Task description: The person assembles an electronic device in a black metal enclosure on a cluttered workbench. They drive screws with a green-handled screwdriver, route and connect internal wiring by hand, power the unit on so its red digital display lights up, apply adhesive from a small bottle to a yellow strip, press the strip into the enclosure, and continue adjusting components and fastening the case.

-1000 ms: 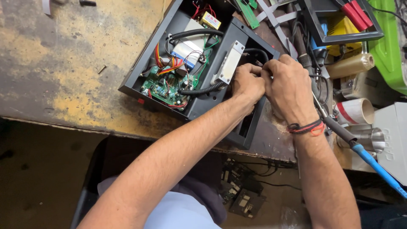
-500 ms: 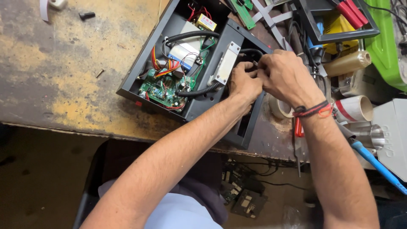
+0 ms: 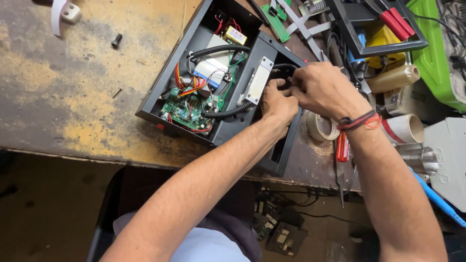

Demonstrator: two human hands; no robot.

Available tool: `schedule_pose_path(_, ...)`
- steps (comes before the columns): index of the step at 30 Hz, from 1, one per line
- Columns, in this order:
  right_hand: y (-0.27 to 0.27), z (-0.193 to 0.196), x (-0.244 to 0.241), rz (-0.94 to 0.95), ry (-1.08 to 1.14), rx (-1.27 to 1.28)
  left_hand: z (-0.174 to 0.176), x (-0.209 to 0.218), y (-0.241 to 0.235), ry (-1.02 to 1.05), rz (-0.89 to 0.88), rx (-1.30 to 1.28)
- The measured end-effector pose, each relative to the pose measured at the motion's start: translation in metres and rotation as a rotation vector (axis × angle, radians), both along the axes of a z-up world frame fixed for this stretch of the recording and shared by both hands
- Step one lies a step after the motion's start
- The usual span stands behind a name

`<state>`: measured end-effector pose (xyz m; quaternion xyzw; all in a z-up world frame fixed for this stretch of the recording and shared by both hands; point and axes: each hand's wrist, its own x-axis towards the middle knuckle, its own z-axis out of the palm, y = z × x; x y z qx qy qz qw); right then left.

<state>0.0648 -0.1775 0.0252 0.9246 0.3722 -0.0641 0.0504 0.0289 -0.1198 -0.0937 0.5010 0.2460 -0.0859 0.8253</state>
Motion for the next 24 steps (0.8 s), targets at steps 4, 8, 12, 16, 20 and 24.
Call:
schedule_pose_path(4,0.005,0.001,0.002,0.005,-0.052,-0.101,-0.004,0.003,-0.006,-0.002,0.027,0.033)
schedule_pose_path(8,0.012,0.012,0.007,0.004,-0.017,-0.179,-0.011,0.007,-0.010,-0.034,0.030,0.022)
schedule_pose_path(12,-0.006,0.017,0.011,0.094,0.068,-0.189,-0.009,0.003,-0.004,-0.049,0.013,0.206)
schedule_pose_path(16,-0.021,0.020,-0.008,0.139,0.093,-0.086,0.001,-0.007,0.005,-0.076,-0.012,0.226)
schedule_pose_path(20,-0.014,0.014,-0.019,0.115,0.024,-0.030,-0.003,-0.006,0.003,-0.212,0.059,0.340)
schedule_pose_path(24,-0.008,0.000,-0.011,0.161,-0.085,-0.060,-0.007,-0.003,0.000,-0.210,0.045,0.409)
